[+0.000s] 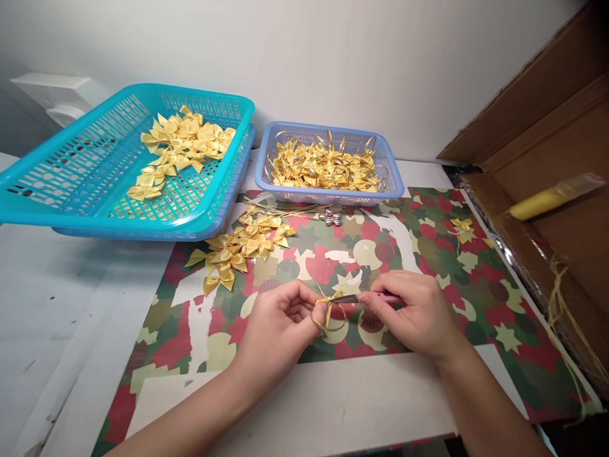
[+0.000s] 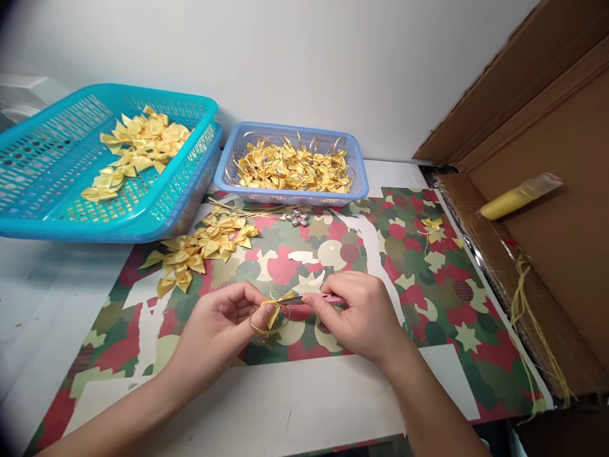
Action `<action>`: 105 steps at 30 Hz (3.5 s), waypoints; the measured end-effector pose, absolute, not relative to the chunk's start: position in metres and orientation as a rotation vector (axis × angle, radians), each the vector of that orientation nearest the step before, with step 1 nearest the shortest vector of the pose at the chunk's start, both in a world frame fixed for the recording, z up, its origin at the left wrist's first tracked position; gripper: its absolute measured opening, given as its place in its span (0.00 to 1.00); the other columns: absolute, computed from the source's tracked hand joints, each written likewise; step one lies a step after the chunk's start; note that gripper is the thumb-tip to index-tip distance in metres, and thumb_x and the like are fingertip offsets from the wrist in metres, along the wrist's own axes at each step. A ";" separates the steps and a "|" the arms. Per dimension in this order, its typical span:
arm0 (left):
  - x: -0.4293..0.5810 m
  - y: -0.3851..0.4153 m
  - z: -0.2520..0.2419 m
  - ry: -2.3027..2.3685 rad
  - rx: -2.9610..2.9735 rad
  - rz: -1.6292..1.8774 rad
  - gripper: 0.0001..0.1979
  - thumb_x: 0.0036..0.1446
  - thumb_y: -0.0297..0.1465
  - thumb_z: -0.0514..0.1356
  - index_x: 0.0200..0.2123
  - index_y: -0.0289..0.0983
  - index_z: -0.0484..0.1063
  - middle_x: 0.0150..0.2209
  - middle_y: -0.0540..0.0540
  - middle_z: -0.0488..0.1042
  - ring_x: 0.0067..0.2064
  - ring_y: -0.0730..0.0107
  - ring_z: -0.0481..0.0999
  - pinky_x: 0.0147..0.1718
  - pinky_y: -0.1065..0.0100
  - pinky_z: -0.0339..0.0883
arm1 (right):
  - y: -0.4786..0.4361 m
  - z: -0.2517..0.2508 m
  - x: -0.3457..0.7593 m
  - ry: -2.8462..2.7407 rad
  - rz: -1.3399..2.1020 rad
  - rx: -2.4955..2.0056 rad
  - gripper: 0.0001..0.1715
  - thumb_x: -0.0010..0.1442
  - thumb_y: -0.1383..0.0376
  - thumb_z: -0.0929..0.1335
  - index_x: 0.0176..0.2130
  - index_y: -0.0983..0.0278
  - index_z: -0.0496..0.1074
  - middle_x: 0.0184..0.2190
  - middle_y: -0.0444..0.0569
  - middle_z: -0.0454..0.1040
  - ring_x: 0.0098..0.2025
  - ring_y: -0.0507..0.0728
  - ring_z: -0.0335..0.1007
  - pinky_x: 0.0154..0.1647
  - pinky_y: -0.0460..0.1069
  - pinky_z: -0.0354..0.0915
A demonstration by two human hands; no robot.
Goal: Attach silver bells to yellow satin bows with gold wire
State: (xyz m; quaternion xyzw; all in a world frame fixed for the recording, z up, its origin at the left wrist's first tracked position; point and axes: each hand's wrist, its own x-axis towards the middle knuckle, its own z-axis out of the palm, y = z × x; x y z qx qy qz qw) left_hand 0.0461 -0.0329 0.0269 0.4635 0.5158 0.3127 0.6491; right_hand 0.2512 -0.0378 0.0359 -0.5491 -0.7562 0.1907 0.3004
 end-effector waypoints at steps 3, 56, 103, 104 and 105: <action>0.045 -0.033 0.026 1.172 1.056 0.705 0.13 0.51 0.38 0.65 0.26 0.34 0.70 0.19 0.51 0.71 0.22 0.76 0.68 0.21 0.76 0.62 | -0.038 0.036 0.252 -1.977 0.553 -1.477 0.20 0.61 0.62 0.67 0.20 0.63 0.65 0.13 0.41 0.68 0.19 0.49 0.60 0.23 0.45 0.57; 0.046 -0.033 0.027 1.140 1.045 0.612 0.11 0.52 0.37 0.63 0.25 0.36 0.68 0.19 0.51 0.70 0.23 0.73 0.69 0.23 0.72 0.63 | -0.034 0.035 0.255 -1.980 0.801 -1.456 0.19 0.61 0.62 0.66 0.20 0.63 0.69 0.15 0.42 0.72 0.19 0.49 0.64 0.22 0.44 0.60; 0.045 -0.035 0.029 1.089 1.042 0.677 0.11 0.52 0.36 0.65 0.27 0.35 0.70 0.20 0.53 0.70 0.24 0.76 0.69 0.23 0.75 0.63 | -0.036 0.031 0.254 -1.925 0.815 -1.471 0.24 0.62 0.57 0.66 0.18 0.64 0.66 0.12 0.41 0.66 0.17 0.48 0.57 0.20 0.44 0.53; 0.045 -0.035 0.029 1.080 1.035 0.678 0.11 0.52 0.36 0.65 0.27 0.35 0.70 0.21 0.52 0.71 0.24 0.76 0.70 0.23 0.75 0.64 | -0.035 0.030 0.254 -1.913 0.812 -1.476 0.25 0.62 0.57 0.66 0.17 0.64 0.65 0.12 0.41 0.65 0.17 0.47 0.56 0.20 0.44 0.52; 0.045 -0.035 0.029 1.074 1.028 0.680 0.11 0.51 0.36 0.65 0.27 0.35 0.70 0.21 0.52 0.72 0.24 0.76 0.71 0.24 0.75 0.65 | -0.035 0.029 0.254 -1.897 0.818 -1.482 0.26 0.62 0.57 0.66 0.16 0.64 0.64 0.12 0.41 0.63 0.17 0.47 0.55 0.20 0.45 0.51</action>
